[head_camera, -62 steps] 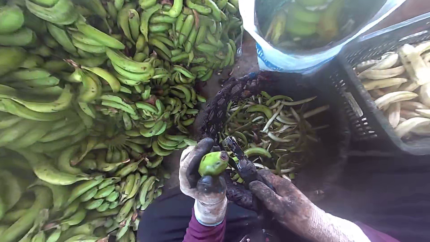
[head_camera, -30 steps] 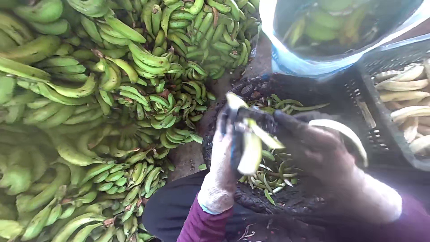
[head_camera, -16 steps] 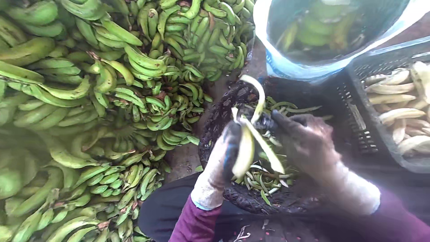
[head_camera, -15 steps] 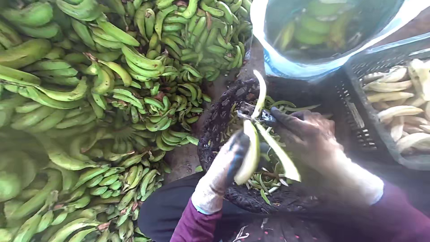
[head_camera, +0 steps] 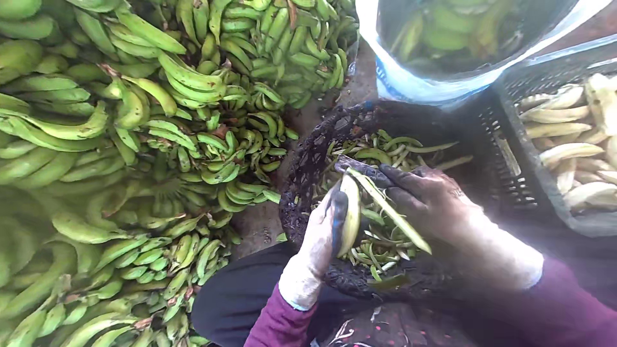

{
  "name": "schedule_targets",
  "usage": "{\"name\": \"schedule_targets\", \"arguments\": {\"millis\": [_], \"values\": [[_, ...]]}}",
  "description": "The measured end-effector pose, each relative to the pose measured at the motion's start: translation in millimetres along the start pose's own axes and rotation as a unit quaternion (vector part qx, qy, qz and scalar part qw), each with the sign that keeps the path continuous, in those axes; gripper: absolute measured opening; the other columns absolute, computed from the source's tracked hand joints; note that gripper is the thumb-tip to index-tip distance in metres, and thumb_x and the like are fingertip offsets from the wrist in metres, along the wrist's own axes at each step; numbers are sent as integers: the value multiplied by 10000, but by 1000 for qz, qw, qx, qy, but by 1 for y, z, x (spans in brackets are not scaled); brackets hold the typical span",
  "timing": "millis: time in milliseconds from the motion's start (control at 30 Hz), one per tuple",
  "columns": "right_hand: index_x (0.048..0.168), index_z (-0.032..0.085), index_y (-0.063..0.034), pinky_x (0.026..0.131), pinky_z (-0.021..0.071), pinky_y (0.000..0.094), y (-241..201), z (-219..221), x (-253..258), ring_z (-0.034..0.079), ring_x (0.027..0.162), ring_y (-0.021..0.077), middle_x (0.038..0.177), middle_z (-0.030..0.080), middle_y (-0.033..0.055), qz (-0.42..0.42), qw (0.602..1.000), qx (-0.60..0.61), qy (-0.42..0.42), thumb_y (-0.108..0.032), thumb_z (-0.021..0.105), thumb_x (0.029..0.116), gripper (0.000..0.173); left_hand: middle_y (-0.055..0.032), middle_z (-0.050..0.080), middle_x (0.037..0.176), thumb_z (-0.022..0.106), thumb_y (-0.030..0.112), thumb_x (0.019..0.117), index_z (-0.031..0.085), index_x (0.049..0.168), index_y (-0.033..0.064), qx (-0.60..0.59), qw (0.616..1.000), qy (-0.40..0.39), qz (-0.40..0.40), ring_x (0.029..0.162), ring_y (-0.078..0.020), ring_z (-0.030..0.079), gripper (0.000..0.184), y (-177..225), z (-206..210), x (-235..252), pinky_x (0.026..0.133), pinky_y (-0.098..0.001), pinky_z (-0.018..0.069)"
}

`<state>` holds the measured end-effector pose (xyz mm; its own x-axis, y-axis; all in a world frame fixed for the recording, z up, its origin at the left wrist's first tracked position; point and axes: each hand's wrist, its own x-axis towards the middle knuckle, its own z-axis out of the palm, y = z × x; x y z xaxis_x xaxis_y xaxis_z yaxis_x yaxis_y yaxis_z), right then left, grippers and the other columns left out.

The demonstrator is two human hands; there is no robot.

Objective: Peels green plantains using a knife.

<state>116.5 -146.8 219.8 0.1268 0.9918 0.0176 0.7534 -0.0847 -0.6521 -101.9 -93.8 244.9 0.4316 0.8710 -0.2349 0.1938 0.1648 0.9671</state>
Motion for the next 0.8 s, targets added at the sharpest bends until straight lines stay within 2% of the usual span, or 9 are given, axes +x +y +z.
{"name": "schedule_targets", "arguments": {"millis": [67, 133, 200, 300, 433, 533, 600, 700, 800], "values": [[1392, 651, -224, 870, 524, 611, -5, -6, -1, 671, 1039, 370, 1117, 700, 171, 62, 995, 14, -75, -374, 580, 1030, 398, -101, 706, 1000, 395, 438, 1047, 435, 1481, 58, -114, 992, 24, -42, 763, -173, 702, 578, 0, -2, -3, 655, -334, 620], [1296, 692, -167, 857, 565, 509, -16, 7, -12, 695, 971, 256, 1032, 724, 91, 6, 999, 32, -20, -381, 494, 1056, 377, -110, 687, 880, 373, 397, 1084, 488, 1395, 96, -209, 969, 113, -63, 659, -194, 685, 447, 11, -3, 1, 584, -352, 609], [1341, 697, -202, 841, 547, 499, -29, 20, -23, 682, 964, 235, 1028, 726, 80, -99, 989, 61, 90, -335, 537, 1025, 378, -57, 674, 851, 322, 413, 1101, 602, 1214, 128, -265, 950, 154, -54, 719, -152, 677, 415, 24, -9, 5, 648, -333, 603], [1281, 729, -287, 980, 473, 553, -37, 29, -35, 654, 1096, 270, 1119, 726, 102, -158, 966, 79, 189, -296, 668, 975, 312, 3, 614, 732, 303, 487, 1072, 622, 965, 156, -423, 891, 130, -99, 633, -95, 634, 471, 43, -11, 13, 562, -259, 558], [1313, 719, -246, 819, 515, 541, -25, 22, -13, 657, 951, 288, 1042, 700, 131, -105, 978, 57, 173, -313, 628, 980, 352, 9, 651, 944, 311, 351, 1077, 538, 1323, 110, -136, 987, 80, 11, 808, -51, 647, 413, 32, 4, 2, 718, -243, 573], [1358, 672, -268, 791, 553, 576, 0, 9, -11, 696, 917, 309, 1006, 724, 112, 15, 1000, -2, -11, -431, 515, 1042, 389, -57, 647, 785, 315, 496, 1084, 585, 1217, 137, -271, 959, 17, -85, 608, -125, 631, 468, 29, 2, 2, 560, -285, 570], [1385, 651, -292, 879, 554, 574, 6, 12, -22, 707, 1001, 297, 1079, 737, 102, 39, 994, 0, -99, -465, 433, 1069, 422, -73, 637, 788, 360, 476, 1083, 590, 1187, 124, -362, 925, 14, -114, 577, -134, 605, 433, 31, -12, 5, 540, -287, 562], [1348, 694, -287, 905, 524, 496, 2, 15, -36, 660, 1006, 203, 1078, 718, 57, -101, 990, 92, 33, -321, 576, 1018, 352, -19, 627, 748, 319, 449, 1082, 638, 1144, 144, -388, 911, 69, -121, 599, -104, 606, 446, 29, -24, 5, 562, -271, 554], [1304, 714, -337, 1006, 454, 541, -16, 10, -38, 625, 1123, 215, 1144, 703, 48, -166, 974, 130, 88, -308, 640, 985, 329, 11, 627, 768, 279, 383, 1095, 627, 1129, 156, -319, 941, 104, -44, 636, -65, 610, 417, 25, -20, 4, 585, -232, 545]]}}
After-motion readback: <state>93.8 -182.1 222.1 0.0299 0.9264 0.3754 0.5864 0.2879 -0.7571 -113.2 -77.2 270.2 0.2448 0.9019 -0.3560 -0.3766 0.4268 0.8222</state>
